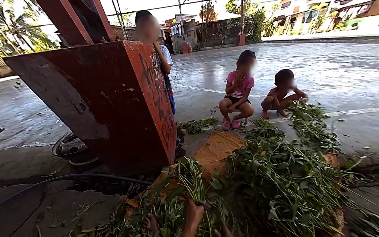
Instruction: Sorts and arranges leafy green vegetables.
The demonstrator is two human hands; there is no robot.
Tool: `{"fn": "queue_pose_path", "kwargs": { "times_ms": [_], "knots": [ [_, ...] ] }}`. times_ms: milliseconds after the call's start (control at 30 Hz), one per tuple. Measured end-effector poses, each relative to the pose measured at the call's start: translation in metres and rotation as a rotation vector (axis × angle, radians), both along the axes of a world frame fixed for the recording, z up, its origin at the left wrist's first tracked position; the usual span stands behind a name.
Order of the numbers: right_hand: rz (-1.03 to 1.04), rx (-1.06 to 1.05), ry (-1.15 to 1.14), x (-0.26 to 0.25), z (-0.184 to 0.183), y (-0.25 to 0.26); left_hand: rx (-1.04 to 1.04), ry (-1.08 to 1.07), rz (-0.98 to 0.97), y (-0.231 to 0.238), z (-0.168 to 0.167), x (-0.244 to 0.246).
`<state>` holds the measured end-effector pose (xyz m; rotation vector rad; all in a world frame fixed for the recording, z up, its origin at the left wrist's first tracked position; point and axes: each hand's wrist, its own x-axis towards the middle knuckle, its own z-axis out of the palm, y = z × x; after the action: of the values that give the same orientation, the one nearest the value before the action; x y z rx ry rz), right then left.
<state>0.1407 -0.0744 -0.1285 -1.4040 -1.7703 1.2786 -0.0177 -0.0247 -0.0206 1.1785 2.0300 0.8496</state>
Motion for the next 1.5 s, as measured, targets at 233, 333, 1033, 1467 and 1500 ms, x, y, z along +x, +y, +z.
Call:
{"fn": "queue_pose_path", "kwargs": {
  "times_ms": [233,333,1033,1467,1500],
  "knots": [
    [-0.236,0.255,0.188,-0.028,0.035,0.026,-0.006,-0.345,0.026,0.005,-0.015,0.005],
    [-0.249,0.223,0.129,-0.02,0.041,0.012,0.047,-0.432,0.15,0.01,-0.014,-0.002],
    [-0.281,0.48,-0.082,-0.028,0.056,-0.002,0.52,-0.641,0.507,0.024,0.0,-0.035],
    [-0.345,0.217,0.181,-0.057,0.02,-0.018,0.308,-0.732,0.489,0.009,0.003,-0.034],
    [-0.472,0.052,0.257,-0.052,0.013,-0.016,0.343,-0.727,0.502,0.007,0.006,-0.039]
  ]
}}
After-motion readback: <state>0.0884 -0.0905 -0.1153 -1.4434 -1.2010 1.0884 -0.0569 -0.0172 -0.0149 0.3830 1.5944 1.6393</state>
